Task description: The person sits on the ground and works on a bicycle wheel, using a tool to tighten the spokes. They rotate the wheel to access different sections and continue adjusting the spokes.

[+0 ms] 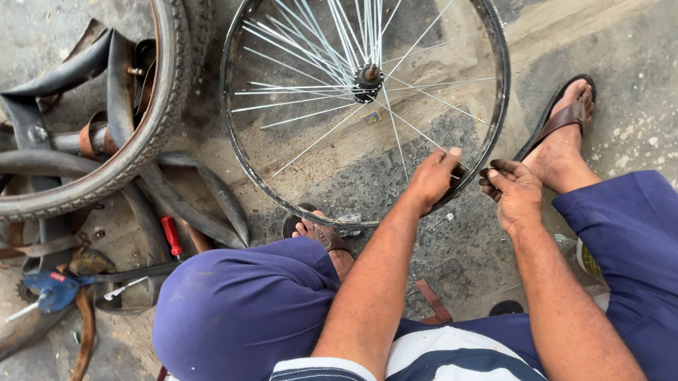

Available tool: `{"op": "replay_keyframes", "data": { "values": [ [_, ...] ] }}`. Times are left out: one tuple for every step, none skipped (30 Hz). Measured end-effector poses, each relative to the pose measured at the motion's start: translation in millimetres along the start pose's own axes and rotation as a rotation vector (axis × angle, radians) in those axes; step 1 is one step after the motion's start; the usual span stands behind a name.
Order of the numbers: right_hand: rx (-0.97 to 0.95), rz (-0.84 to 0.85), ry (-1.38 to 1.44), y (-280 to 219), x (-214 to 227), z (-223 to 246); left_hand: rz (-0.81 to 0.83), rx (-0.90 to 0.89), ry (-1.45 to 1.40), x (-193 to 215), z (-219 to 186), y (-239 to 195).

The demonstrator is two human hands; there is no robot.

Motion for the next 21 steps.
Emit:
{"op": "replay_keyframes", "data": {
  "values": [
    [0.004,0.005,0.007,1,1,-1,0.011,0.032,-0.105,-1,2,3],
    [0.008,0.010,0.015,2,2,-2,-0.046,-0.043,0.011,-1,0,4],
    [0.014,0.014,0.022,2,3,-4,-0.104,-0.120,0.128,0,-2,6],
    [0.005,0.015,0.025,1,3,-6,-0.162,-0.198,0.244,0,-4,7],
    [-0.008,0.017,0.025,0,2,-9,-0.158,-0.191,0.221,-1,-2,8],
    [-0.020,0.020,0.026,-3,1,-11,-0.153,-0.184,0.199,0,-1,8],
    [-0.021,0.027,0.046,-3,-3,-12,-0.150,-0.181,0.177,1,-1,10],
    [-0.021,0.033,0.066,-4,-7,-12,-0.139,-0.173,0.160,2,-2,10],
    [-0.022,0.038,0.086,-6,-9,-13,-0.127,-0.164,0.144,3,-3,10],
    [-0.030,0.040,0.089,-7,-12,-12,-0.115,-0.154,0.127,3,-4,9],
    [-0.037,0.042,0.093,-8,-14,-12,-0.119,-0.151,0.138,3,-5,8],
    [-0.045,0.044,0.096,-9,-17,-12,-0.122,-0.148,0.148,3,-7,7],
    [-0.043,0.053,0.113,-11,-20,-11,-0.128,-0.144,0.157,3,-8,6],
    [-0.041,0.062,0.130,-12,-23,-10,-0.122,-0.135,0.144,3,-9,4],
    [-0.039,0.074,0.145,-13,-26,-8,-0.120,-0.128,0.129,2,-10,3],
    [-0.045,0.060,0.148,-13,-29,-7,-0.118,-0.121,0.114,2,-12,2],
    [-0.050,0.046,0.149,-14,-30,-5,-0.114,-0.111,0.107,1,-13,1],
    [-0.056,0.032,0.151,-14,-32,-4,-0.110,-0.101,0.100,1,-14,0],
    [-0.051,0.034,0.145,-14,-33,-3,-0.107,-0.090,0.094,0,-14,0],
    [-0.046,0.037,0.139,-14,-34,-3,-0.099,-0.102,0.099,-1,-14,0],
    [-0.042,0.040,0.132,-15,-35,-3,-0.093,-0.113,0.102,-1,-14,-1]
  ]
}}
Point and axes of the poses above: each hand's wrist, its own y-axis towards the middle knuckle, its own x-axis out of the back of the hand, z = x × y, the point moved 4 cm from there along y, towards the middle knuckle, and after that the axes turned 4 degrees about z, right-handed, at the moved point
